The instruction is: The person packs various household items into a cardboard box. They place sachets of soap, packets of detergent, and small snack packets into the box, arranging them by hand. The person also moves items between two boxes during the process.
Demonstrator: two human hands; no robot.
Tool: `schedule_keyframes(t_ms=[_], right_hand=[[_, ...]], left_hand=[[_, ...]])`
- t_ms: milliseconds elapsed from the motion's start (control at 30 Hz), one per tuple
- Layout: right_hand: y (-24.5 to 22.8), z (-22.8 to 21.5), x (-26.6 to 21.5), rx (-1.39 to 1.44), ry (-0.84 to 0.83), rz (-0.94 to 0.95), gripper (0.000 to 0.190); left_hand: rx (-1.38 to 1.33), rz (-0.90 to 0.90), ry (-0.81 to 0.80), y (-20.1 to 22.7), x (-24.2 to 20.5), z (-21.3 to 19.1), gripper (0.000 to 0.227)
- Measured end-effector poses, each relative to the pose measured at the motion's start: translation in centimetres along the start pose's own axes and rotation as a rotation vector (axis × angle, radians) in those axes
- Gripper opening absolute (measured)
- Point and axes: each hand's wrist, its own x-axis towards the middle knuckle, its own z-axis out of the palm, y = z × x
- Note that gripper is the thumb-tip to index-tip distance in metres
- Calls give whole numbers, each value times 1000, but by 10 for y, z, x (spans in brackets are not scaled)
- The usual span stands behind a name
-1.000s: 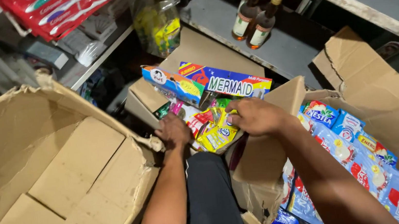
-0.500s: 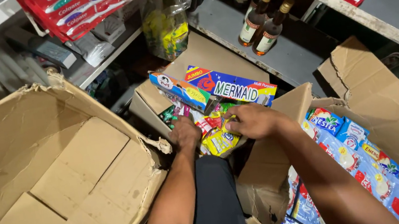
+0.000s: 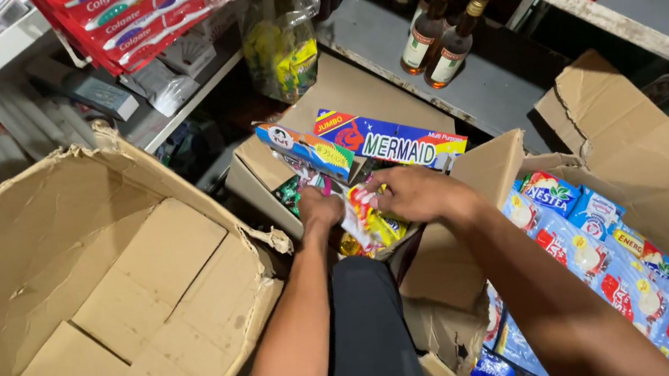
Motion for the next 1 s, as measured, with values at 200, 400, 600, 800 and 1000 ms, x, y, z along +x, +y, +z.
schedule_keyframes(t_ms=[200, 400, 600, 800, 1000], right_hand=[[7, 3, 1, 55, 39, 81, 44], [-1, -1, -2, 40, 66, 106, 46], [4, 5, 15, -5, 50, 121, 58], [-12, 3, 59, -227, -154, 96, 49], [-5, 28, 73, -237, -179, 292, 48]], left_hand=[[-153, -30, 54, 16, -10, 4, 28], [-141, 16, 42, 26, -7, 4, 24], [-213, -59, 26, 51, -14, -2, 25], [-279, -65, 42, 60, -8, -3, 26], [-505, -65, 64, 57, -1, 2, 27]])
